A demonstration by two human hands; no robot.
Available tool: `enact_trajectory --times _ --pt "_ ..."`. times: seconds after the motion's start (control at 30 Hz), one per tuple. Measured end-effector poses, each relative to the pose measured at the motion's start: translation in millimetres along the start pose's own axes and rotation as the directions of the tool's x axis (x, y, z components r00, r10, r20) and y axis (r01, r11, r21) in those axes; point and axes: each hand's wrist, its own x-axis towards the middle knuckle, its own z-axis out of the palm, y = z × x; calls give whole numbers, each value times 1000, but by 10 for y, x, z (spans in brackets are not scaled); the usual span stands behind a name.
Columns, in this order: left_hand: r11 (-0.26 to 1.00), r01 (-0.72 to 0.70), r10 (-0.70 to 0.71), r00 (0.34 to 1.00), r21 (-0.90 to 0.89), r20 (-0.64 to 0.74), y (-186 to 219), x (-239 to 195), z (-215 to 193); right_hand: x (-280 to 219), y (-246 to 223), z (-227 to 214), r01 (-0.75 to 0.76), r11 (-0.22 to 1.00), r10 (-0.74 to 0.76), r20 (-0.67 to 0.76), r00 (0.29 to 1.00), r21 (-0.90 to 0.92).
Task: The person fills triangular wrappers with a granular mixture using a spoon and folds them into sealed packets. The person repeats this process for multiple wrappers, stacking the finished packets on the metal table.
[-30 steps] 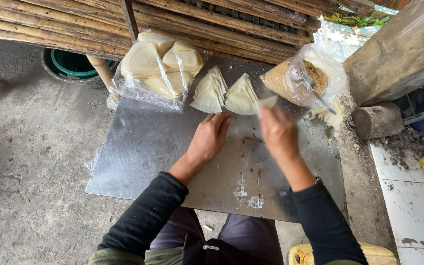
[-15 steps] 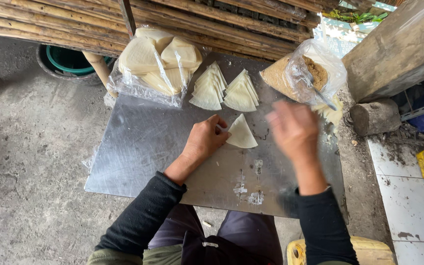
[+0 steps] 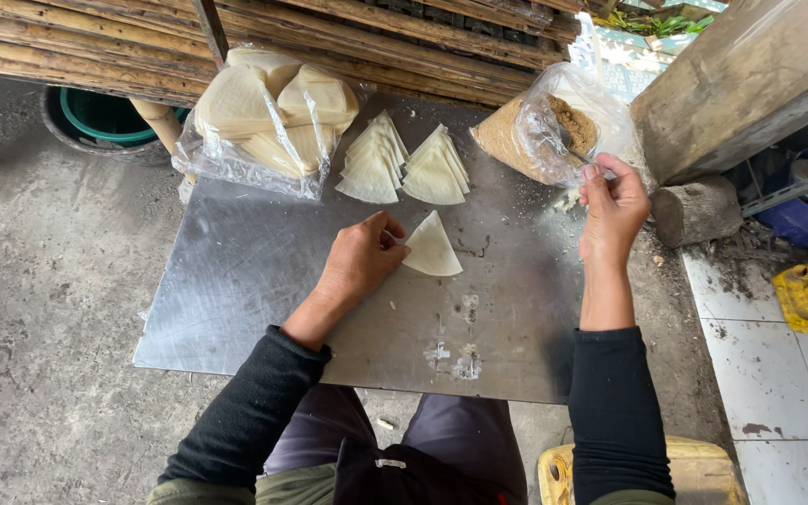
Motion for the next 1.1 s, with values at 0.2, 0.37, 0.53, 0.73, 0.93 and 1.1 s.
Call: enact_trajectory --times 0.2,0.37,0.53,0.73,0.93,1.1 --pt "1000 5 -5 1000 15 25 -9 21 -3 -64 -85 9 379 797 -393 73 917 -471" --pt "1000 13 -14 999 23 32 -9 24 -8 -109 -139 49 447 718 -432 161 887 -533" --pt "999 28 -29 999 20 39 6 13 -22 -34 -49 -40 309 869 -334 3 943 -387" --pt "999 26 -27 999 22 35 24 13 -44 51 -117 -143 87 994 -102 -250 963 -70" --pt "999 32 -33 999 29 38 36 7 -65 -54 -414 -169 115 965 -43 -289 956 237" --pt "1000 1 -1 1000 6 8 -5 -12 -65 -290 -595 -102 57 911 32 -207 978 409"
